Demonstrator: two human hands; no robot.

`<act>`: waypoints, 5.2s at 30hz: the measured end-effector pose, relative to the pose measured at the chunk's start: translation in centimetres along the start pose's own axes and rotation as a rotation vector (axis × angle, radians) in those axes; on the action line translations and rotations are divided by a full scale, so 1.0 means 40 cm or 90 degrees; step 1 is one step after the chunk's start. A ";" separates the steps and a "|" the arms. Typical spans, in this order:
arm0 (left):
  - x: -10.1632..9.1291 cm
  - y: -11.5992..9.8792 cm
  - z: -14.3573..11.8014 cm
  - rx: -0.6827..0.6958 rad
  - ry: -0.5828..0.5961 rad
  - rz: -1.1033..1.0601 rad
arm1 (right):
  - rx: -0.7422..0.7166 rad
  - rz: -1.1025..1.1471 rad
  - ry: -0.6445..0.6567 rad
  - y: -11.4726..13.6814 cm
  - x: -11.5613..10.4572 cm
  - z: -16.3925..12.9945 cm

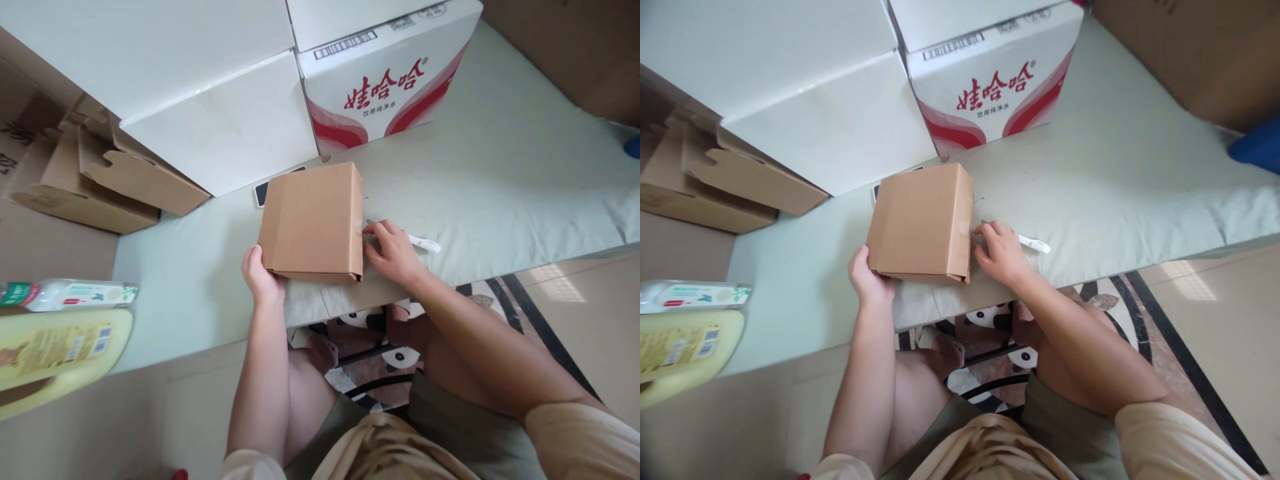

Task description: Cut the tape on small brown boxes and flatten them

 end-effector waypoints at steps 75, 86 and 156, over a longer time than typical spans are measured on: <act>0.001 0.007 -0.008 0.014 0.021 0.023 | -0.010 -0.025 0.062 0.008 -0.007 0.004; 0.004 0.001 -0.012 0.018 0.033 0.034 | -0.017 -0.038 0.064 0.008 -0.007 0.005; -0.011 0.020 0.004 0.025 0.043 0.008 | -0.015 0.013 0.066 0.021 -0.017 -0.002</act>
Point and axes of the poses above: each hand's wrist, its own z-axis towards the middle knuckle, its own x-axis out of the palm, y = z × x, the point moved 1 cm from there along z, towards the middle knuckle, and after that the axes turned 1 degree about -x, right-handed, at the moved point
